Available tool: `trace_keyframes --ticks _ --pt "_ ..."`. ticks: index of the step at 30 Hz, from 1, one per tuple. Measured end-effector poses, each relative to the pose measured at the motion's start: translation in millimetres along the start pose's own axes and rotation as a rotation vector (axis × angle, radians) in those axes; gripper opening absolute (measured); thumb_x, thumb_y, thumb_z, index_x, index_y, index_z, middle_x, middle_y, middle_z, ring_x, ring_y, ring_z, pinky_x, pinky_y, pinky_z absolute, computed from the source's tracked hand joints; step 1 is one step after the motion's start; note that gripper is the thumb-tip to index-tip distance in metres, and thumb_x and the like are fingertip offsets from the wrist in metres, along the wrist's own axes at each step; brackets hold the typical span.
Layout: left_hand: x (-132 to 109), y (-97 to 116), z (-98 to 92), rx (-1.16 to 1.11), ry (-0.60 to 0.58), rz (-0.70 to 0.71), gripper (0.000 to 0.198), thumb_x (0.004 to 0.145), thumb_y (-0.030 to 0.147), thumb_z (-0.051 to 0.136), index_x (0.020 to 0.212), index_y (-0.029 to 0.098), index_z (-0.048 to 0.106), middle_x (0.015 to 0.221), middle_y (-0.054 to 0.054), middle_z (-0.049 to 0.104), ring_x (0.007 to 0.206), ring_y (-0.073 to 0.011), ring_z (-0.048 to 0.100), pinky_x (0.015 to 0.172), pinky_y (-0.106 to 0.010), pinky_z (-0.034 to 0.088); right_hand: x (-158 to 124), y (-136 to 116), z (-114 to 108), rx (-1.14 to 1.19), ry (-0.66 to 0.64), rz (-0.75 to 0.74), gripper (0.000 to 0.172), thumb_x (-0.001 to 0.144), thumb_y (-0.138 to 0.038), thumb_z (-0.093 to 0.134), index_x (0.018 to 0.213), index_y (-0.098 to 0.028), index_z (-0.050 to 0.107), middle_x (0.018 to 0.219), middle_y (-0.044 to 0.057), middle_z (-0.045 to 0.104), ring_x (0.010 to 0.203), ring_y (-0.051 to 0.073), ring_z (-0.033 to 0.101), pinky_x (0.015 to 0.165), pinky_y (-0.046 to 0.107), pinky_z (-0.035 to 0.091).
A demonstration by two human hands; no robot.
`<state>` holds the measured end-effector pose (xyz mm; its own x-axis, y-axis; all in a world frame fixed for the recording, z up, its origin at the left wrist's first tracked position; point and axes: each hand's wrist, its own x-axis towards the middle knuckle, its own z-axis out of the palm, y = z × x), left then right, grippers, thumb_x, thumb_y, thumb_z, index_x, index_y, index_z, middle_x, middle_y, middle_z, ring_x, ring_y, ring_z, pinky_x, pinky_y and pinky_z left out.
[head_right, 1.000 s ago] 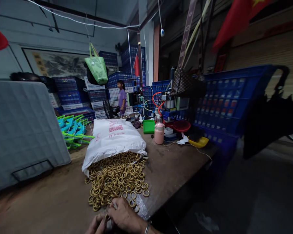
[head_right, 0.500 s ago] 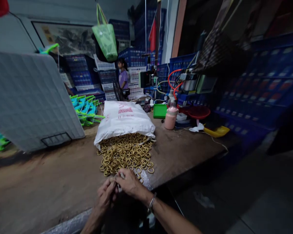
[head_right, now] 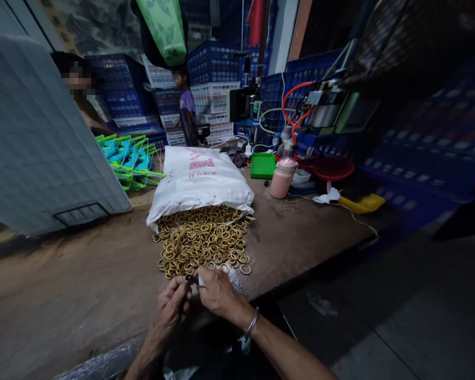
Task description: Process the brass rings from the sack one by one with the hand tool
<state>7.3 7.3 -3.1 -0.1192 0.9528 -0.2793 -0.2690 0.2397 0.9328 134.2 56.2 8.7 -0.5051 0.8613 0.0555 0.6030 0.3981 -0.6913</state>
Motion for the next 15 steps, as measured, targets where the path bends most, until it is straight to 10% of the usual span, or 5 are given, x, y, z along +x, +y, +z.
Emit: trace_keyframes --ticks 15 --pt "0.9 2.0 5.2 0.046 0.059 0.042 0.034 0.066 0.05 0.058 0.064 0.018 0.047 0.044 0.009 0.04 0.036 -0.0036 0.03 0.036 -0.015 0.023 3.3 -6.1 -0.6 -0.359 -0.108 0.04 0.024 0.069 -0.012 0.045 0.092 -0.018 0.046 0.08 0.005 0.06 0.073 0.016 0.054 0.058 0.025 0.025"
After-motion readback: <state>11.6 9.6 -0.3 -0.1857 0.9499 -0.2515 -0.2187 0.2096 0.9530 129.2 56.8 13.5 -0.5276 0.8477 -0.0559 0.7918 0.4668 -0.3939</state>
